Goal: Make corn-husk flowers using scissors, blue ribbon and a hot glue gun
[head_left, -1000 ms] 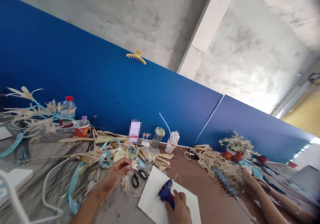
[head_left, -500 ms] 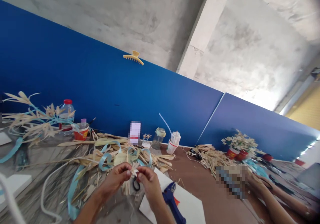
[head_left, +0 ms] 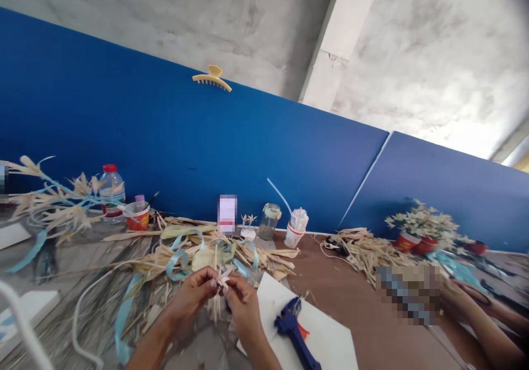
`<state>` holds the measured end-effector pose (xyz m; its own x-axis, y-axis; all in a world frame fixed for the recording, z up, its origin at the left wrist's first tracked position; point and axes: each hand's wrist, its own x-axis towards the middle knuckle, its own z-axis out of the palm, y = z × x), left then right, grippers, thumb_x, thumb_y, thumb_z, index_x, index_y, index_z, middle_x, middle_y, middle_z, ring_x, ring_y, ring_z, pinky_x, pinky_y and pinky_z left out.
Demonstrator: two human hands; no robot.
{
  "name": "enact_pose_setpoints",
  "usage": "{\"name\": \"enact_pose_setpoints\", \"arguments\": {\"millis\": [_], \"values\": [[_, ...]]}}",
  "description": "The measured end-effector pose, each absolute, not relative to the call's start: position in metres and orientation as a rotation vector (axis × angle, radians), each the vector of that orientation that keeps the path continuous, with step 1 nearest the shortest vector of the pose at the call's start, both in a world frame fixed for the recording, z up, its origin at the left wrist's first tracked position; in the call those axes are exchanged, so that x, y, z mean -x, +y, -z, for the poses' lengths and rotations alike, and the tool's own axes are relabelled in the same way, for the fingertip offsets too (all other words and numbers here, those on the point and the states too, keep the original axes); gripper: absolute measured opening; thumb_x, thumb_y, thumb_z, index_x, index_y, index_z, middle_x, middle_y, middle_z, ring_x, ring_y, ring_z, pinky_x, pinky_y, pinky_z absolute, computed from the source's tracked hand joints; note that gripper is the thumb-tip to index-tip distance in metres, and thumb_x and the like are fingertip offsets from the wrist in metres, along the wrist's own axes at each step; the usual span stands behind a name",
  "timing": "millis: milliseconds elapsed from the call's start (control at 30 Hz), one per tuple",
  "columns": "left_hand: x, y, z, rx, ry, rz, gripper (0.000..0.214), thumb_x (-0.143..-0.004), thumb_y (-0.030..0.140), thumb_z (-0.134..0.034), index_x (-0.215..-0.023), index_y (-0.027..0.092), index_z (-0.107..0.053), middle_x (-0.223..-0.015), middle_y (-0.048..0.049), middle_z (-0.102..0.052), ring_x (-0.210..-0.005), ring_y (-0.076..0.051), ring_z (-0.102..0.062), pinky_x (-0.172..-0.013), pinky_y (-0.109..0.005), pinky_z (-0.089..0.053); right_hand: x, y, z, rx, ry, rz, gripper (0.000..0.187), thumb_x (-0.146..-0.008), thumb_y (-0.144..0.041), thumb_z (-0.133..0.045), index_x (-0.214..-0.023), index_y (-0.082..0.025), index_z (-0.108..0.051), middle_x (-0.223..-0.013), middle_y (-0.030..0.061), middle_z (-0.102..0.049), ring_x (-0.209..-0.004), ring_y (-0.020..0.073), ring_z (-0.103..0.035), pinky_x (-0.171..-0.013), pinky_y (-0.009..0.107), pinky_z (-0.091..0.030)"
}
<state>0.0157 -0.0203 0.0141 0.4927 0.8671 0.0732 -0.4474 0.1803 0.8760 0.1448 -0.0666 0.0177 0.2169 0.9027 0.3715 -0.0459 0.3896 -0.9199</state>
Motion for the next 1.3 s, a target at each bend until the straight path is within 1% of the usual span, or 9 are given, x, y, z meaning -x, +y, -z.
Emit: {"name": "enact_pose_setpoints", "arguments": {"millis": [267,500,633,700,767,867,1000,1067,1300], "values": [[-0.020,-0.023,-0.016,-0.981,0.559,-1.027,0.027,-0.061,0.037,-0.081,-0.065,0.017,-0.064,-0.061,0.0015,-0.062,-0.061,-0.012,-0.052,-0.063,-0.024,-0.040,-0.141,-0.067,-0.007,0.943,-1.084,-0.852,0.013,-0.072,-0.025,-0.064,-0.079,-0.021,-0.073,-0.079,0.0037,-0.065,-0.073,0.0178,-0.057,-0.069,0.029,-0.046],[-0.028,-0.026,-0.021,-0.931,0.639,-1.106,0.032,-0.054,0.039,-0.084,-0.062,0.017,-0.062,-0.059,0.0024,-0.061,-0.060,-0.012,-0.053,-0.063,-0.025,-0.043,-0.140,-0.065,-0.003,0.943,-1.100,-0.770,0.016,-0.074,-0.024,-0.061,-0.082,-0.022,-0.075,-0.086,0.0060,-0.067,-0.081,0.0204,-0.060,-0.077,0.033,-0.048],[-0.030,-0.026,-0.019,-0.911,0.666,-1.153,0.032,-0.055,0.041,-0.083,-0.064,0.017,-0.063,-0.060,0.0022,-0.062,-0.060,-0.013,-0.054,-0.062,-0.025,-0.043,-0.137,-0.066,-0.003,0.925,-1.109,-0.747,0.020,-0.075,-0.025,-0.061,-0.088,-0.023,-0.076,-0.090,0.0074,-0.069,-0.087,0.0219,-0.061,-0.083,0.035,-0.048],[-0.031,-0.027,-0.020,-0.909,0.667,-1.163,0.031,-0.056,0.040,-0.083,-0.065,0.017,-0.063,-0.061,0.0022,-0.062,-0.061,-0.013,-0.054,-0.063,-0.024,-0.043,-0.137,-0.065,-0.004,0.919,-1.093,-0.761,0.020,-0.074,-0.027,-0.062,-0.087,-0.023,-0.077,-0.091,0.0075,-0.070,-0.088,0.0222,-0.061,-0.083,0.035,-0.047],[-0.030,-0.028,-0.021,-0.921,0.656,-1.150,0.031,-0.056,0.040,-0.083,-0.065,0.017,-0.063,-0.061,0.0022,-0.062,-0.061,-0.013,-0.054,-0.063,-0.024,-0.043,-0.138,-0.063,-0.004,0.926,-1.033,-0.822,0.017,-0.072,-0.028,-0.065,-0.082,-0.021,-0.076,-0.086,0.0071,-0.070,-0.084,0.0218,-0.062,-0.080,0.035,-0.048],[-0.029,-0.028,-0.021,-0.963,0.620,-1.093,0.031,-0.057,0.040,-0.082,-0.065,0.017,-0.063,-0.061,0.0013,-0.063,-0.062,-0.014,-0.055,-0.064,-0.026,-0.042,-0.143,-0.061,-0.006,0.916,-0.870,-0.989,0.017,-0.069,-0.033,-0.069,-0.077,-0.019,-0.074,-0.074,0.0043,-0.068,-0.070,0.0189,-0.061,-0.068,0.031,-0.048],[-0.028,-0.024,-0.014,-1.054,0.625,-1.072,0.035,-0.056,0.044,-0.082,-0.065,0.016,-0.064,-0.060,0.0011,-0.060,-0.060,-0.013,-0.051,-0.060,-0.024,-0.038,-0.149,-0.061,-0.011,0.835,-0.760,-1.138,0.020,-0.064,-0.036,-0.074,-0.073,-0.018,-0.070,-0.060,0.0000,-0.063,-0.054,0.0131,-0.054,-0.056,0.025,-0.042],[-0.027,-0.022,-0.009,-1.094,0.638,-1.076,0.036,-0.056,0.046,-0.082,-0.065,0.016,-0.064,-0.059,0.0014,-0.059,-0.059,-0.012,-0.048,-0.057,-0.024,-0.035,-0.151,-0.063,-0.015,0.812,-0.762,-1.163,0.018,-0.064,-0.034,-0.075,-0.070,-0.017,-0.068,-0.060,-0.0004,-0.062,-0.053,0.0117,-0.052,-0.055,0.024,-0.041],[-0.025,-0.022,-0.006,-1.112,0.548,-1.011,0.030,-0.066,0.044,-0.076,-0.067,0.017,-0.064,-0.062,-0.0006,-0.062,-0.063,-0.014,-0.051,-0.063,-0.026,-0.038,-0.150,-0.067,-0.017,0.778,-0.821,-1.235,0.015,-0.064,-0.031,-0.075,-0.066,-0.017,-0.070,-0.057,-0.0009,-0.061,-0.054,0.0108,-0.049,-0.057,0.023,-0.038]]}}
